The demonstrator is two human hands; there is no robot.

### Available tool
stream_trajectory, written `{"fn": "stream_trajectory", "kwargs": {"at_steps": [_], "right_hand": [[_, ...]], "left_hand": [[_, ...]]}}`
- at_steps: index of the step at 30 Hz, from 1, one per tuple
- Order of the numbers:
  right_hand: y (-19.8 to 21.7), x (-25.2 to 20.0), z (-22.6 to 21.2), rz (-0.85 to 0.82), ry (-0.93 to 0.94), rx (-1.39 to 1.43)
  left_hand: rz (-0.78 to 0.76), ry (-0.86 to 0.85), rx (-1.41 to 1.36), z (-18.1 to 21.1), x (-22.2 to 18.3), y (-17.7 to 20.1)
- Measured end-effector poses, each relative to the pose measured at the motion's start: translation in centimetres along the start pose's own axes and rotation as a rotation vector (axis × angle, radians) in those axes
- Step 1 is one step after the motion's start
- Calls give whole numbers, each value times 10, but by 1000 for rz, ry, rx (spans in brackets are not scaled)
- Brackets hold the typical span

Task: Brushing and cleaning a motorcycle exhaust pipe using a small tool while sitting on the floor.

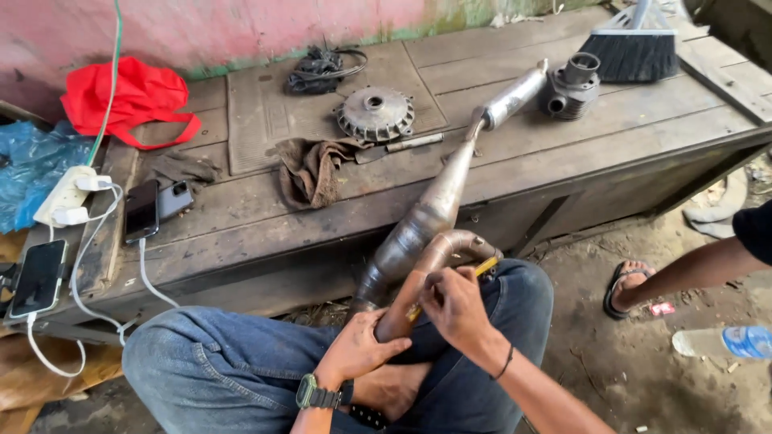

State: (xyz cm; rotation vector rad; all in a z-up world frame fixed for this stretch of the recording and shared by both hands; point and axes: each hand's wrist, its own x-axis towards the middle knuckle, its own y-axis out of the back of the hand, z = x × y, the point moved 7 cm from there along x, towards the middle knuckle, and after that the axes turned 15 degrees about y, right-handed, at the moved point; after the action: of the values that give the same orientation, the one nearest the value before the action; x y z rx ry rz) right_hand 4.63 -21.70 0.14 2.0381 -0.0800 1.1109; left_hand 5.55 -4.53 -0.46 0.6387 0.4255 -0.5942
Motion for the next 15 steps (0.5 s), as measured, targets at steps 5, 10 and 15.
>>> {"fn": "stream_trajectory", "kwargs": {"at_steps": [5, 10, 15], "right_hand": [[14, 4, 39, 62, -183, -51], [18, 16, 21, 27, -120, 109], [-4, 5, 23, -78, -222, 66]], "left_hand": [[28, -25, -3, -5, 0, -1], [30, -72, 23, -5, -1, -2], [5, -24, -21, 1, -6, 2]]}}
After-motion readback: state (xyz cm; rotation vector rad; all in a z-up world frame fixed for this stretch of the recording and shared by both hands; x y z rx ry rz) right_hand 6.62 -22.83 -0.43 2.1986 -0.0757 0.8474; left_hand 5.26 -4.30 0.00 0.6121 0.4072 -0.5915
